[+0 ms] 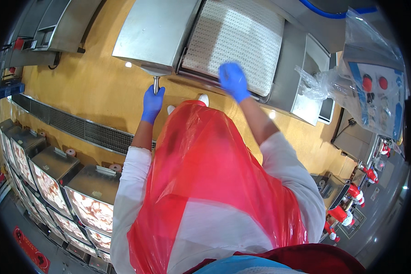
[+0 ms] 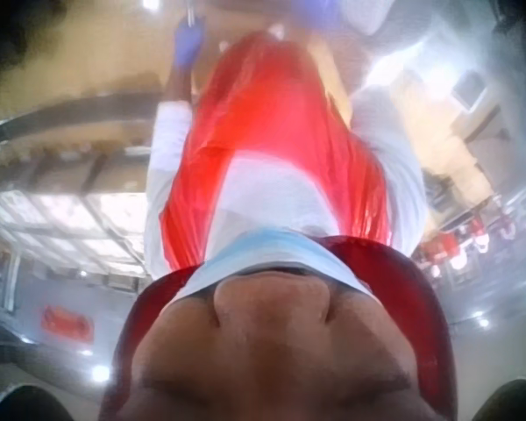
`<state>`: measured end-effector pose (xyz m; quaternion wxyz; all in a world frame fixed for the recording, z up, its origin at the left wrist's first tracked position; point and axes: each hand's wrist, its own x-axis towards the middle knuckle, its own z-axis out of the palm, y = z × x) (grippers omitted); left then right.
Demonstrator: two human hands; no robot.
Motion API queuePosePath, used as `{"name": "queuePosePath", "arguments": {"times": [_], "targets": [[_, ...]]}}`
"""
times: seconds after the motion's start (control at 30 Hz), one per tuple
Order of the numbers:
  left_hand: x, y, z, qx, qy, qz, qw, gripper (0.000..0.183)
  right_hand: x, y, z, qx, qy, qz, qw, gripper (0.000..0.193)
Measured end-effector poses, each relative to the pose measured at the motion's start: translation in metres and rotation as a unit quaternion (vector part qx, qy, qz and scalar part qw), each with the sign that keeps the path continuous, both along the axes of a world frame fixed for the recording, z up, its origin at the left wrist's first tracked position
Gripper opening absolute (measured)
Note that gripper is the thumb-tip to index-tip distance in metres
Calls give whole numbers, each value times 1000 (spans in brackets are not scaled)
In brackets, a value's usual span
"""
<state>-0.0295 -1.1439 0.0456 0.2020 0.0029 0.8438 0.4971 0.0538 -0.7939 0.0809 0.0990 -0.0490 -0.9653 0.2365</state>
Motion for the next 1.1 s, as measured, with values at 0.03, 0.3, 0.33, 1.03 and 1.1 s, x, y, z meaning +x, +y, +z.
{"name": "queuePosePath", "arguments": {"times": [0.03, 0.3, 0.33, 1.03, 1.1], "targets": [[0, 2, 3, 5, -1, -3, 1000, 30, 28, -26, -1, 9, -9, 32, 999, 31], [3, 0, 14, 8, 30, -24, 999, 31, 51, -37, -36, 98, -311, -73, 943, 57], [3, 1, 15, 2, 41, -30, 999, 31, 46, -33, -36, 65, -277, -88, 955, 53], [-3, -6, 9, -46, 50, -33, 997, 29, 27, -29, -36, 57, -404, -63, 911, 67], [-3, -5, 5, -47, 59, -30, 997, 29, 26, -30, -35, 62, -390, -81, 915, 64]]}}
